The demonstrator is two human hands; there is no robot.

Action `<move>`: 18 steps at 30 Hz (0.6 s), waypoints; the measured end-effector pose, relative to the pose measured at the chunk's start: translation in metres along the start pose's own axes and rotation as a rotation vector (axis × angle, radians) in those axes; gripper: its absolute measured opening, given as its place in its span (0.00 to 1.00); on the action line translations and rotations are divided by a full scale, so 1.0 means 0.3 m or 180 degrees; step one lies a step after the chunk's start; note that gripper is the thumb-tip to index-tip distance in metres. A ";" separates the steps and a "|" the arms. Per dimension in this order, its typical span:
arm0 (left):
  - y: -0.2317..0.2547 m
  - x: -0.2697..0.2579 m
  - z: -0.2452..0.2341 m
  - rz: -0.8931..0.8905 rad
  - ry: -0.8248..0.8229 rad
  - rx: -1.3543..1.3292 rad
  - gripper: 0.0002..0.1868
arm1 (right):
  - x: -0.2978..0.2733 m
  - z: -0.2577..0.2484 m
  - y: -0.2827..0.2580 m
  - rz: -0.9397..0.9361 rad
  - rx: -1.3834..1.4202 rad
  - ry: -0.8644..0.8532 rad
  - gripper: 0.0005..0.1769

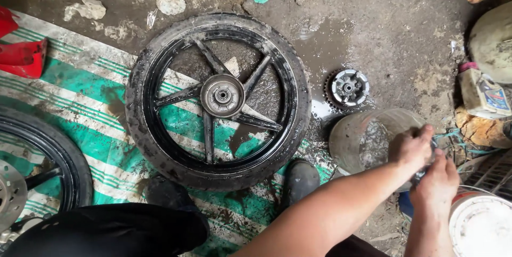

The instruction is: Cleaning a motorcycle wheel by scrubbing the rim and spokes with a soapy cloth

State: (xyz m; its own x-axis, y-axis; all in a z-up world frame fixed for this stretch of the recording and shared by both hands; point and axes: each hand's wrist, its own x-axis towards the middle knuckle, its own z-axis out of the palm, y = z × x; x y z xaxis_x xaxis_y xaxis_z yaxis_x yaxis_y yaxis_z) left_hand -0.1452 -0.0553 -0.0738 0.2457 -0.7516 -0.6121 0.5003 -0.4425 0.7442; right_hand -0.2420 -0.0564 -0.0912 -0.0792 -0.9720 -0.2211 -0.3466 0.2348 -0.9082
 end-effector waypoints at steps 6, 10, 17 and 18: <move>0.291 -0.231 -0.086 0.0044 0.0391 0.0526 0.33 | 0.029 -0.027 -0.065 0.1165 0.1891 -0.0343 0.16; 0.447 -0.377 -0.156 -0.0133 -0.1365 0.1872 0.73 | 0.100 -0.068 -0.079 0.0966 0.1358 -0.0599 0.14; 0.385 -0.373 -0.824 0.1043 -0.1671 0.3151 0.50 | 0.082 0.046 -0.274 0.0496 0.0765 -0.1788 0.12; 0.380 -0.423 -0.992 0.1060 -0.1667 0.3156 0.50 | 0.079 0.125 -0.323 0.0478 0.0768 -0.1787 0.12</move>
State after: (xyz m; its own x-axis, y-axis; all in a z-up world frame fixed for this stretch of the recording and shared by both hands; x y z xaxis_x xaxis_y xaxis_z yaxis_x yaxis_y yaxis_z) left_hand 0.1279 0.1352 0.0091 -0.2455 -0.9098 -0.3346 -0.4482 -0.1995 0.8714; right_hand -0.1752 -0.1020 -0.0219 0.4149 -0.7931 -0.4458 -0.1438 0.4267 -0.8929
